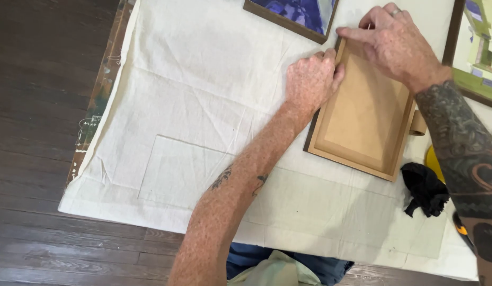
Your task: Lining the interior of a wooden frame with adhesive paper tape
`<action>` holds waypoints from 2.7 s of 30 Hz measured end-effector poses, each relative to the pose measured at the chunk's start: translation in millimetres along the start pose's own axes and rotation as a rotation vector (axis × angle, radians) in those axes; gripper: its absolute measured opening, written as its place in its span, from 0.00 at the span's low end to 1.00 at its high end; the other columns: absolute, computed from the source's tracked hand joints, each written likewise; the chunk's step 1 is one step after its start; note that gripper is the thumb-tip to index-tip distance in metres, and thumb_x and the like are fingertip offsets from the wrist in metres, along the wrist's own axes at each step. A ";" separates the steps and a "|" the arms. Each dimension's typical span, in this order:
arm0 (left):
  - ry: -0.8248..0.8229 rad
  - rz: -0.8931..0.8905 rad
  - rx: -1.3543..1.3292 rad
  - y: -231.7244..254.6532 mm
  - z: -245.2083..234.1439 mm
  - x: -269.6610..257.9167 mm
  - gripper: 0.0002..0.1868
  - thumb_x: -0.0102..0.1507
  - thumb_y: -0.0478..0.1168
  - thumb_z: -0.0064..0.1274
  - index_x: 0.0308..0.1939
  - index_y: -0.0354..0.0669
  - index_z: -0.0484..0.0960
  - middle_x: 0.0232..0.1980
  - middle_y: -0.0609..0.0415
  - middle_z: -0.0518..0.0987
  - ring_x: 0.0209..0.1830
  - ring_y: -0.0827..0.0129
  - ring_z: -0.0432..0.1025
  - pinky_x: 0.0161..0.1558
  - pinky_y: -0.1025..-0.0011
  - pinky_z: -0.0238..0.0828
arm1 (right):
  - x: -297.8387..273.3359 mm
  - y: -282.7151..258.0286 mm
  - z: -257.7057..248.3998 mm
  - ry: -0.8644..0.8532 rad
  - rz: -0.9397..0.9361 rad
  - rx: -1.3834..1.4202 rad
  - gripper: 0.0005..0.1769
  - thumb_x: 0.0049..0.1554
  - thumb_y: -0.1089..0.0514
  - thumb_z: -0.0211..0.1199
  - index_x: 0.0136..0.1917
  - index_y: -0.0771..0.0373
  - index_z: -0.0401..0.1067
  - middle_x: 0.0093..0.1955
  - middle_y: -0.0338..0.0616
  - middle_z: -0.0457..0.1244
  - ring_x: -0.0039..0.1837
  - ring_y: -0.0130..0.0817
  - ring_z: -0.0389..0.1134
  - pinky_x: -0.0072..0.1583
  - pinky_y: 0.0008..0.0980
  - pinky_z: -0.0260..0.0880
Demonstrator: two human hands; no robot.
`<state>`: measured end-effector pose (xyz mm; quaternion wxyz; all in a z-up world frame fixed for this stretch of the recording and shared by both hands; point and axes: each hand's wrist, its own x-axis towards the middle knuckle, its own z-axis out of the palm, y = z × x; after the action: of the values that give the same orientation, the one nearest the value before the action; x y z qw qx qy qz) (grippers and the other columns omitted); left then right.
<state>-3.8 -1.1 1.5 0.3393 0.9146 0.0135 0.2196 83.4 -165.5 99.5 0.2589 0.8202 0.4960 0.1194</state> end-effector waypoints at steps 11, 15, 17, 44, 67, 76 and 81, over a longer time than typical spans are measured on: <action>-0.076 -0.005 0.008 -0.2 -14.0 4.0 0.20 0.60 0.57 0.50 0.48 0.50 0.75 0.36 0.49 0.84 0.32 0.41 0.79 0.31 0.41 0.72 | -54.1 -58.1 -113.6 0.179 0.599 0.986 0.30 0.61 0.75 0.48 0.77 0.77 0.63 0.62 0.65 0.67 0.60 0.48 0.69 0.65 0.44 0.71; -0.097 0.093 -0.064 -0.4 -22.3 7.1 0.19 0.62 0.51 0.47 0.54 0.50 0.77 0.47 0.49 0.80 0.33 0.42 0.79 0.33 0.41 0.73 | -126.7 -61.7 -79.2 0.025 1.021 0.947 0.39 0.57 0.65 0.51 0.82 0.70 0.53 0.72 0.55 0.63 0.62 0.52 0.66 0.55 0.42 0.66; -0.092 0.040 -0.125 3.3 -12.0 8.5 0.23 0.61 0.47 0.49 0.61 0.55 0.78 0.47 0.47 0.79 0.36 0.46 0.78 0.38 0.47 0.75 | -165.9 -52.3 -26.9 0.018 1.049 0.872 0.47 0.56 0.60 0.55 0.82 0.73 0.39 0.77 0.64 0.57 0.76 0.63 0.57 0.72 0.49 0.54; 0.062 0.073 -0.245 84.7 -115.1 -32.6 0.29 0.61 0.42 0.62 0.63 0.28 0.78 0.52 0.40 0.74 0.49 0.46 0.74 0.55 0.51 0.72 | -162.6 -65.6 -84.7 0.466 1.278 1.239 0.42 0.63 0.52 0.62 0.81 0.70 0.48 0.72 0.65 0.61 0.73 0.60 0.61 0.70 0.56 0.65; -0.085 0.373 -1.194 174.0 -275.3 -98.7 0.19 0.79 0.45 0.36 0.72 0.46 0.68 0.80 0.49 0.63 0.79 0.56 0.64 0.79 0.57 0.63 | -171.3 -153.5 -176.8 1.534 0.908 2.228 0.39 0.64 0.36 0.49 0.82 0.53 0.53 0.82 0.44 0.55 0.80 0.41 0.59 0.79 0.44 0.63; -0.336 0.172 -1.479 141.6 -257.1 -88.7 0.49 0.69 0.73 0.21 0.82 0.41 0.43 0.87 0.46 0.41 0.89 0.60 0.37 0.87 0.58 0.29 | -179.8 -142.1 -171.8 1.585 0.861 1.893 0.36 0.67 0.37 0.52 0.79 0.59 0.55 0.82 0.48 0.55 0.80 0.38 0.61 0.80 0.40 0.65; -0.256 0.188 -1.415 144.5 -250.4 -91.7 0.46 0.73 0.71 0.13 0.85 0.44 0.42 0.88 0.48 0.36 0.88 0.55 0.27 0.85 0.60 0.16 | -182.0 -144.3 -157.3 1.530 0.806 1.808 0.35 0.72 0.37 0.46 0.82 0.59 0.49 0.82 0.53 0.53 0.83 0.43 0.57 0.83 0.43 0.62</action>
<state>-207.4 25.8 224.7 0.8286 0.4917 -0.2503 0.0953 -183.5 -222.7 163.9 -0.8057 0.5178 0.1373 0.2527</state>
